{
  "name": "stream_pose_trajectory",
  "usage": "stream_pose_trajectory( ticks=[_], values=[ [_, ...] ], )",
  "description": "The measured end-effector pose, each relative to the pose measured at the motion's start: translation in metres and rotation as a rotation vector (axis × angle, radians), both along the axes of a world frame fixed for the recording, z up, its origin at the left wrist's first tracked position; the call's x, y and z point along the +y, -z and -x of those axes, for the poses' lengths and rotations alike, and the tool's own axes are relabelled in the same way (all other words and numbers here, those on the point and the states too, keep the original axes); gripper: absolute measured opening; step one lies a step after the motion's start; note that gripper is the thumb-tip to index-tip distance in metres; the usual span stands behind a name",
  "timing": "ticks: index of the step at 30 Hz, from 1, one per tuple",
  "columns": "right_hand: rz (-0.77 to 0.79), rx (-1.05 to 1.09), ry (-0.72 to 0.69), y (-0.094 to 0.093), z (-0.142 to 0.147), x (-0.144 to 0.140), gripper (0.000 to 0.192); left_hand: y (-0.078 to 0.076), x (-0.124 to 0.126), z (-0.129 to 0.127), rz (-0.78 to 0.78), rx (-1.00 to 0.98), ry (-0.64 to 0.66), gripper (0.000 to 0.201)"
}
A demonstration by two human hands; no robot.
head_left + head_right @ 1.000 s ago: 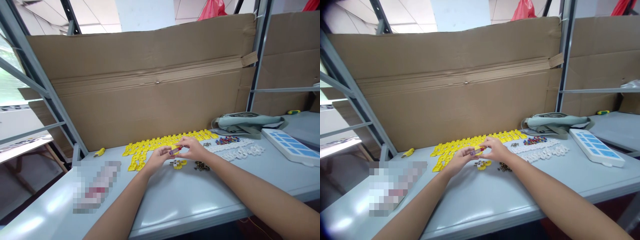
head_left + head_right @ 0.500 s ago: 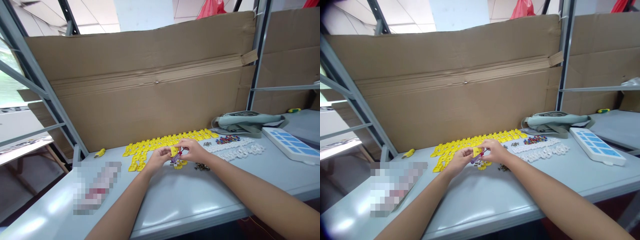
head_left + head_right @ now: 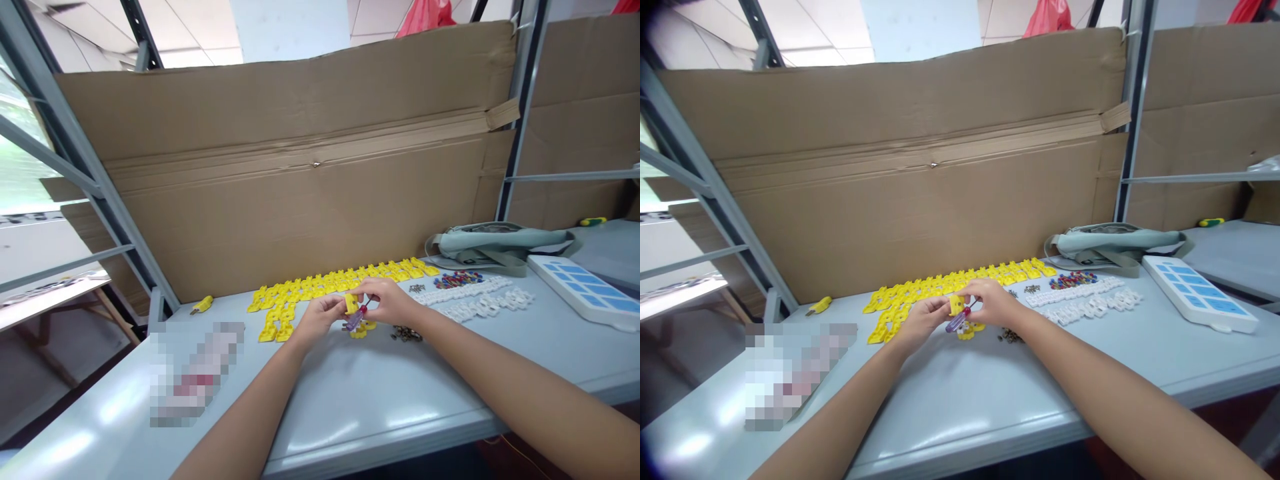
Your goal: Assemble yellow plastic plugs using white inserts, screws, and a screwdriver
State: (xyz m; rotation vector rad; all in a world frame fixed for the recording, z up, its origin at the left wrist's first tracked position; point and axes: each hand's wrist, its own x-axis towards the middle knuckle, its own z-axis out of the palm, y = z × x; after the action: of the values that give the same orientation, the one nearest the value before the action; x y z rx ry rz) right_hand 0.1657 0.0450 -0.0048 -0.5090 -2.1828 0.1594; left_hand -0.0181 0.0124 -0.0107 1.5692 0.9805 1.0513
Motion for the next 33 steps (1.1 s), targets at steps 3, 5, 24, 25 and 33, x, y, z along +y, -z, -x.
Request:
stream_pose_trajectory(
  ticks=[3,5,24,25,33],
  values=[
    [0.009,-0.001,0.055,-0.001,0.0,-0.001,0.023,0.001,0.0,-0.002,0.039,-0.126,-0.017,0.033],
    [0.017,-0.013,0.098,-0.001,0.001,-0.001,0.018,0.001,-0.001,-0.004,0.078,-0.219,-0.038,0.034],
    [-0.049,-0.01,0.112,0.011,0.012,-0.003,0.019,-0.002,0.0,-0.005,0.17,-0.298,-0.215,0.011],
    [-0.078,-0.033,0.12,0.01,0.012,-0.004,0.019,-0.002,0.0,-0.005,0.186,-0.308,-0.203,0.011],
    [-0.199,-0.181,0.165,0.006,0.011,-0.007,0.018,-0.002,-0.001,-0.001,0.248,-0.301,-0.116,0.015]
  ],
)
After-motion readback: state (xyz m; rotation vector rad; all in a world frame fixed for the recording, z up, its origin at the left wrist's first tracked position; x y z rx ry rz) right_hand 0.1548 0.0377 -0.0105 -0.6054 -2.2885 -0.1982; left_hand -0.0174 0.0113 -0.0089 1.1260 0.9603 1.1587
